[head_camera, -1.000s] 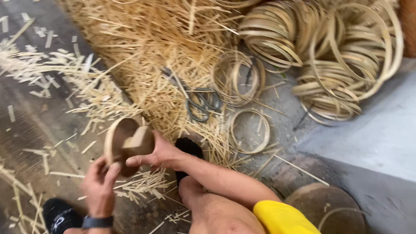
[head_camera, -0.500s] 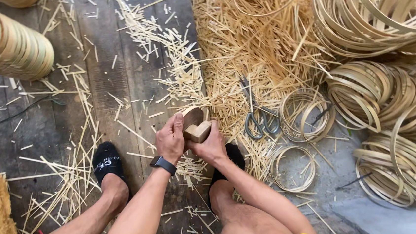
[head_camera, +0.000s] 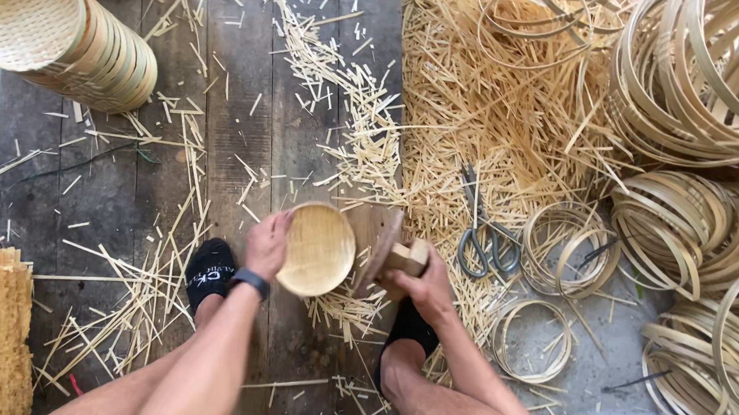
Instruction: The person sits on the floor and repeatedly assembles small round bamboo baskets. They place a woven bamboo mat over a circular wooden mold, fit a bamboo ring around the edge, tuck the mat into the ring, and trim the excess with shears. The finished baskets are stacked nearby.
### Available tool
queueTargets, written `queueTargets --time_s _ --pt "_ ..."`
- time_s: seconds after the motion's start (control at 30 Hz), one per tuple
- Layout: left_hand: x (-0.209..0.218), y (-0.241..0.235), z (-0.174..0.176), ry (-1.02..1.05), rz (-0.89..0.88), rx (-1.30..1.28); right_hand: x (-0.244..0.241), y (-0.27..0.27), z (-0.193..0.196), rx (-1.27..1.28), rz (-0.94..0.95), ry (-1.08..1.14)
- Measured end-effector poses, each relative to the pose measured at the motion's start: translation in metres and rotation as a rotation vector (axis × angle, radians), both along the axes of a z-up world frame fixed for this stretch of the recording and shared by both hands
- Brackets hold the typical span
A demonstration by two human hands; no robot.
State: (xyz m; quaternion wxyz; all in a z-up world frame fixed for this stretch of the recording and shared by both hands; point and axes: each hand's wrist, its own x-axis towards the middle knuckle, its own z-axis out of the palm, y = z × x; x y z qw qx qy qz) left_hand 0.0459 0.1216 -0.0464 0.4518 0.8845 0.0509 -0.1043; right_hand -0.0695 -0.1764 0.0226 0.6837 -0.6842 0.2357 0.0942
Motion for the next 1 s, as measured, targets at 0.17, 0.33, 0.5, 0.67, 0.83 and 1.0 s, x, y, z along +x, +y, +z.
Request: queueTargets --time_s 0.17,0.33,0.5,0.67,0.83,1.0 --pt "0.02 0.063 0.0 0.728 -0.288 0.253 -0.019 -0.03 -0.007 -0.013 -0.102 0.025" --pt "0.09 0.047 0.01 0.532 0.34 -0.486 -0.027 -0.037 -0.009 0.082 -0.21 0.003" --pt "0.101 0.005 0.007 0.241 0.523 -0.799 -0.032 -0.022 -0.005 0.073 -0.14 0.008" --pt "0.007 -0.068 0.01 0.87 0.153 -0.377 -0.024 0.002 -0.006 0.408 0.005 -0.025" --pt "-0.063 -0.09 0.004 1.019 0.305 -0.864 -0.012 0.017 -0.016 0.556 0.138 -0.017" --pt "-0.058 -0.063 -0.032 0.676 0.491 -0.815 -0.027 -0.001 -0.036 0.453 0.011 0.006"
